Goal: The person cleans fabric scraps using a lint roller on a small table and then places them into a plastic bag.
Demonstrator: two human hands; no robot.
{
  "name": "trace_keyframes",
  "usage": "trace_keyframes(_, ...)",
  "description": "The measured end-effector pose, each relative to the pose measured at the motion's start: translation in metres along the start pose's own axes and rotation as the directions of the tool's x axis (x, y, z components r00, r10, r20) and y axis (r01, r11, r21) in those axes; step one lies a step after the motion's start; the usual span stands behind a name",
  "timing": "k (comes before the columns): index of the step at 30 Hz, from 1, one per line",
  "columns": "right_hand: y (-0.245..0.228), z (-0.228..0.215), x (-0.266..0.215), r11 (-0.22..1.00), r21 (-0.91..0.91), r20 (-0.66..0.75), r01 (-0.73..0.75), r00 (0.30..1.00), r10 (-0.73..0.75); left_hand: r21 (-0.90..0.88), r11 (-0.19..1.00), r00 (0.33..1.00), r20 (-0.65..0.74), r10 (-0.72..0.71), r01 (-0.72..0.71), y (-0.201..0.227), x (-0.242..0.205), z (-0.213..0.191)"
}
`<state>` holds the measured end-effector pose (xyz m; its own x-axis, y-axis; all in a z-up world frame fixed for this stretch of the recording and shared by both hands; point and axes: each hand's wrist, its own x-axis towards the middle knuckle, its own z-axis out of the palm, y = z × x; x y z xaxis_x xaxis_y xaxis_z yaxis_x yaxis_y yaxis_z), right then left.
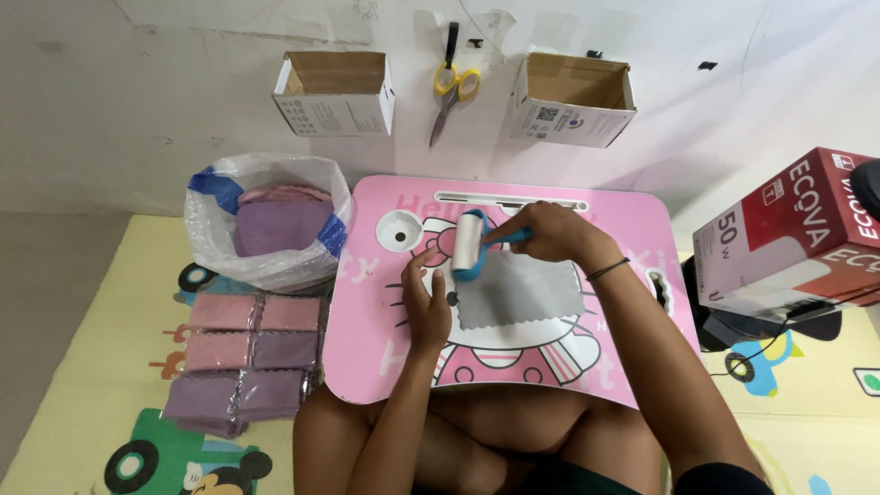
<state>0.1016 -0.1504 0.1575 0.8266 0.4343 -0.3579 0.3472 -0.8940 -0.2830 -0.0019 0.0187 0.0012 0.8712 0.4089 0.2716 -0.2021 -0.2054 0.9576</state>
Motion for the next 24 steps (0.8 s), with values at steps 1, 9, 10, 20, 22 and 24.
trace_keyframes(1, 0.015, 0.002, 0.000, 1.000, 0.000, 0.001, -0.003, 1.000, 0.003, -0.002, 1.000, 1.000, 0.002, -0.002, 0.002, 0.000, 0.001, -0.001)
trace_keyframes(9, 0.135, 0.007, -0.054, 0.978, 0.145, -0.030, -0.148, 0.988, 0.154, 0.456, 0.813, 0.931, 0.200, 0.304, -0.363, -0.011, 0.000, 0.010)
trace_keyframes(10, 0.144, 0.007, -0.062, 0.977, 0.148, -0.031, -0.151, 0.987, 0.158, 0.454, 0.812, 0.930, 0.204, 0.305, -0.366, -0.009, -0.001, 0.010)
trace_keyframes(20, 0.140, -0.012, -0.115, 0.963, 0.142, -0.055, -0.228, 0.970, 0.238, 0.474, 0.837, 0.954, 0.249, 0.168, -0.271, -0.002, -0.003, 0.011)
trace_keyframes(22, 0.133, -0.007, -0.107, 0.969, 0.124, -0.041, -0.215, 0.974, 0.222, 0.465, 0.847, 0.955, 0.257, 0.149, -0.257, -0.004, -0.003, 0.011)
trace_keyframes(24, 0.126, 0.001, -0.093, 0.986, -0.036, -0.019, -0.163, 0.987, 0.162, 0.439, 0.867, 0.960, 0.247, 0.136, -0.236, -0.009, -0.002, 0.010)
